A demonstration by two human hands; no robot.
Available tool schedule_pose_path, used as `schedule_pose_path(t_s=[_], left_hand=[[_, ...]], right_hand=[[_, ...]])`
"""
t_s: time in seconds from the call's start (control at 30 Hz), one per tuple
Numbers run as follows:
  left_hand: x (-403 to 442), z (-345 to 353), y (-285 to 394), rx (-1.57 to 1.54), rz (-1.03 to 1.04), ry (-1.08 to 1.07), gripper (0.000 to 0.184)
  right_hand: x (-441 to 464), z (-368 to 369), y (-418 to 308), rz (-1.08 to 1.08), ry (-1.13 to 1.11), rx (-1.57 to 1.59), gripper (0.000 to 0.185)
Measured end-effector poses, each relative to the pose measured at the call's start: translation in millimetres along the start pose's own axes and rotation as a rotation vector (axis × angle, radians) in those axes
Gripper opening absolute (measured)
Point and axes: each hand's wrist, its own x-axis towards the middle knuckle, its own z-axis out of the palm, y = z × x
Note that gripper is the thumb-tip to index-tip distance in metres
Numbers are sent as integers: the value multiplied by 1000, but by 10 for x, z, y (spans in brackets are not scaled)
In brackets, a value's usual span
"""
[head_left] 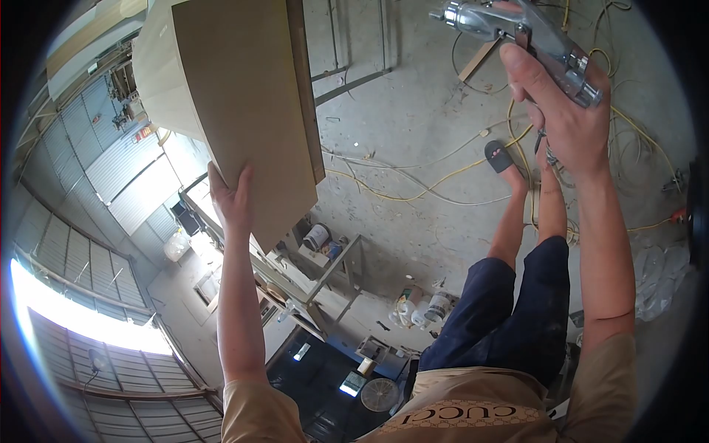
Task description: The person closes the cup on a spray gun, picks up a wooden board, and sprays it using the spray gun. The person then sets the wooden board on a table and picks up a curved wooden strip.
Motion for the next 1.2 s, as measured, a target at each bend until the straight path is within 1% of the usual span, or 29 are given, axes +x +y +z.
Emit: schedule_pose_path(t_s=[0.07, 0.1, 0.17, 0.3, 0.4, 0.43, 0.5, 0.57, 0.63, 0.7, 0.73, 0.77, 0.83, 0.93, 1.03, 1.07, 1.13, 1.2], left_hand=[[-2, 1, -12, 3, 5, 9, 46], [-3, 0, -11, -21, 0, -3, 46], [-5, -1, -9, -46, -5, -14, 46], [-1, -1, 4, -29, 15, -8, 47], [1, 1, 1, -29, 11, -6, 48], [-1, 5, -6, -17, 2, 6, 48], [2, 14, -71, 5, 2, 29, 49], [3, 5, -114, 26, 5, 54, 51], [-9, -8, -24, -5, -45, -2, 55], [-3, -13, -41, 17, -40, 2, 56], [-3, -18, -51, 39, -39, 6, 56], [-3, -19, -63, 39, -38, 6, 56], [-5, -14, -55, 57, -27, 14, 56], [-8, -17, -29, 29, -36, -9, 57], [2, -7, -108, 34, -6, 25, 55], [4, -17, -132, 34, -6, 24, 55], [7, -16, -123, 56, -5, 22, 54], [5, -23, -101, 47, -7, 6, 54]], right_hand=[[-7, 28, -47, -65, 5, 67, 35], [-17, 24, -40, -66, 5, 67, 35], [-54, -1, 13, -131, -15, 7, 34], [-197, -20, 163, -112, -93, -23, 37], [-248, -52, 229, -159, -131, -22, 37], [-248, -60, 209, -158, -130, -22, 37], [-225, -72, 119, -24, -113, 53, 39], [-154, -69, 99, -29, -86, 48, 37], [-59, -89, 71, -35, -58, 44, 36], [35, -128, 37, -6, -59, 23, 33], [52, -102, 80, -50, -50, -34, 38], [60, -79, 54, -50, -49, -33, 38], [84, -18, -26, -27, 11, 85, 37], [73, -23, 18, -44, 20, 86, 38], [-16, -45, 48, -85, -22, 69, 33], [-54, -52, 66, -85, -22, 69, 33], [-135, -57, 110, -41, -112, 32, 38], [-208, -41, 149, -58, -123, 31, 38]])
